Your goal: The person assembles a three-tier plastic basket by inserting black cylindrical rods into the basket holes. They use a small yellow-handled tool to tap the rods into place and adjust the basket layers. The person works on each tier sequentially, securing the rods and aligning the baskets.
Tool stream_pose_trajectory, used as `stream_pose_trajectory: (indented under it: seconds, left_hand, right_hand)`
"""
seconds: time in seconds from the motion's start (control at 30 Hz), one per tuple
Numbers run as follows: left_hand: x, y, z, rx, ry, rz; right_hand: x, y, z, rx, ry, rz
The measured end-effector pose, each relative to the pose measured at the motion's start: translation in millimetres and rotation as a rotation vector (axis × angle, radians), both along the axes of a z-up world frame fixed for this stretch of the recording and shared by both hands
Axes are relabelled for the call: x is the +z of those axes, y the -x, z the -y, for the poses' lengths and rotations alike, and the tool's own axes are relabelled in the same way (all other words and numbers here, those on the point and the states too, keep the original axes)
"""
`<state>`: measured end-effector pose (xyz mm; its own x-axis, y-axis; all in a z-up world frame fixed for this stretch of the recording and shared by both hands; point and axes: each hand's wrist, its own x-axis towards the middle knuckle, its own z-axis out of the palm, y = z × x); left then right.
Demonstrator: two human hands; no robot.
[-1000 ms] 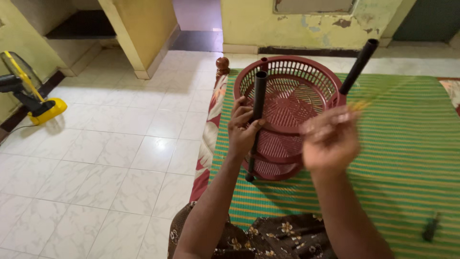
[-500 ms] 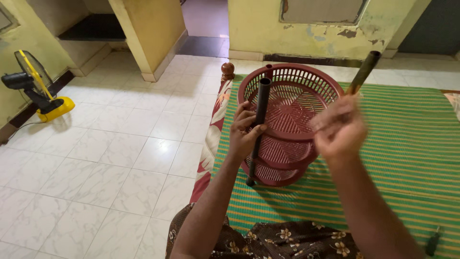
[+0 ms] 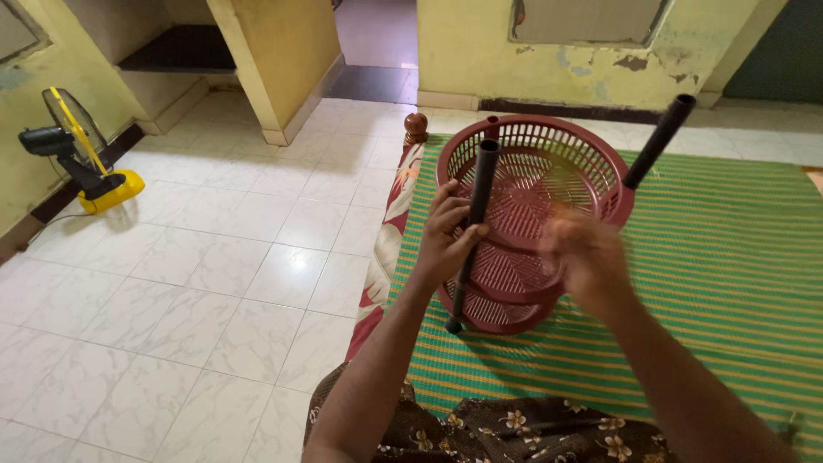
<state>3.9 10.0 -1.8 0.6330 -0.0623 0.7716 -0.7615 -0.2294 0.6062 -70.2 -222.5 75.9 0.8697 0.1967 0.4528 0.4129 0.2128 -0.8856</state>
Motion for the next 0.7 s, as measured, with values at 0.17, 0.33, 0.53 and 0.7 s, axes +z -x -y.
stream_pose_trajectory:
  seconds: [0.17, 0.33, 0.53, 0.7]
  left_hand:
    - [-1.2, -0.9, -10.7, 0.008, -0.221, 0.064]
    - [5.4, -5.9, -15.0, -0.088, -0.219, 0.088]
    - [3.4, 0.7, -5.8, -0.017, -0.146, 0.035]
    - [-4.8, 8.7, -0.4, 0.032, -0.15, 0.057]
  right_hand:
    - [-13.0, 17.2, 27.8, -0.365, 0.365, 0.606]
    - [27.0, 25.9, 4.3, -0.283, 0.944, 1.404]
    - [67.6, 36.3, -32.4, -0.567, 1.074, 1.339]
    - [58.2, 42.2, -38.4, -0.599, 1.165, 1.209]
